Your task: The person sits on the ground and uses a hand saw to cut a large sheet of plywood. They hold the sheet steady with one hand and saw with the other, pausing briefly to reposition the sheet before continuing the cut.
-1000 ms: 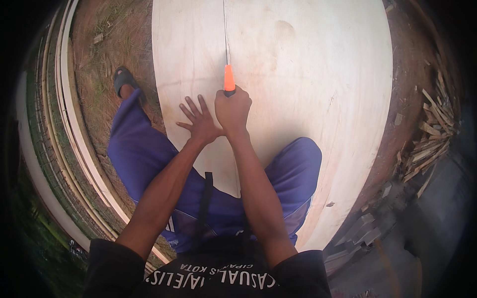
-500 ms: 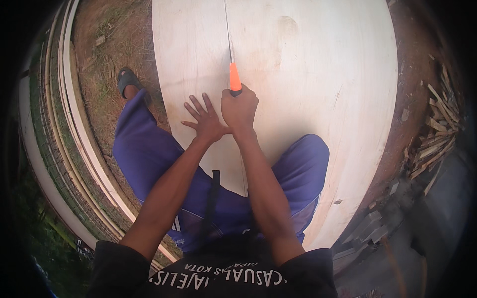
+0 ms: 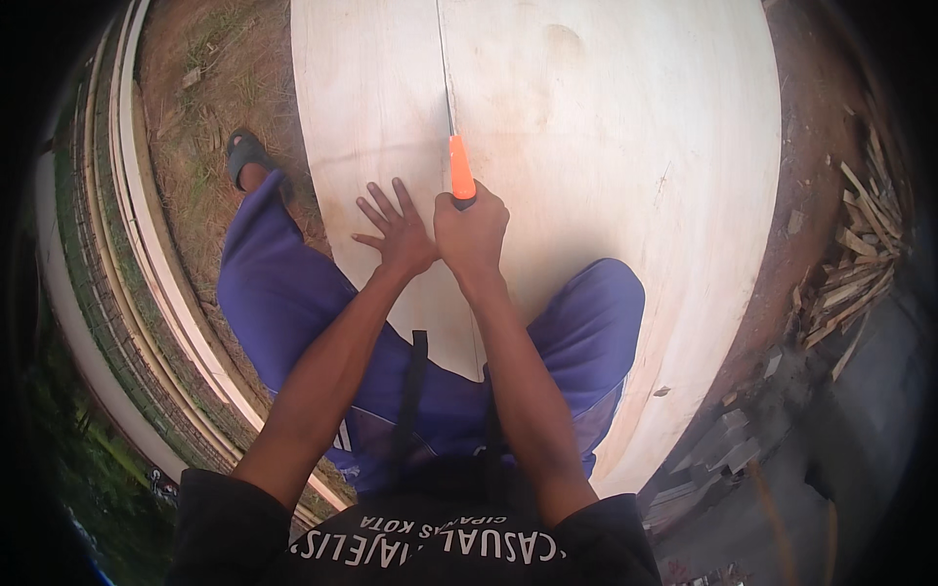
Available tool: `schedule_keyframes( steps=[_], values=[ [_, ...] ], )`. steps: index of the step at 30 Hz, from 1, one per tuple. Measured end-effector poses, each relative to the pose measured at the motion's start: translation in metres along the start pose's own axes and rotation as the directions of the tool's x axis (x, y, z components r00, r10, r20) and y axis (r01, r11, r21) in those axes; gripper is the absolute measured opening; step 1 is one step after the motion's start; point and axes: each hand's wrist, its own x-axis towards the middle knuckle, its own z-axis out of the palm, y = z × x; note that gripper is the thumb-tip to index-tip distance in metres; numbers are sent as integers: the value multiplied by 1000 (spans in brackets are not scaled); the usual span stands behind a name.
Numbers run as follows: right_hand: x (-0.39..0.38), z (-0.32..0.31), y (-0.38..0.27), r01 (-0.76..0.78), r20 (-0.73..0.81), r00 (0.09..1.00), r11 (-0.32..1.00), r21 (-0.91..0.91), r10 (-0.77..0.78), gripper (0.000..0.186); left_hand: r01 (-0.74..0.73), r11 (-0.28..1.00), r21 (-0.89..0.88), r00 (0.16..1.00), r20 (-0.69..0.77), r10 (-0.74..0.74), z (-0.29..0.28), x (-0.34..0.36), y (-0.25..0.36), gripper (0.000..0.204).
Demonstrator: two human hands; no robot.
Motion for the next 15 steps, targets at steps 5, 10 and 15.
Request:
schedule_keyframes(
  steps=[5, 10, 15],
  values=[
    [-150, -63, 21, 56, 0, 998, 998, 13, -56, 29, 9, 999, 48, 999, 46, -11, -2, 6, -7, 173],
    [-45, -8, 27, 72, -14, 997, 996, 51, -72, 11, -34, 999, 15, 999, 40, 34, 3, 3, -5, 173],
    [-21, 0, 0, -73, 6, 997, 997, -21, 73, 6, -9, 1000, 22, 1000, 16, 9, 6, 6, -7, 172]
  ],
)
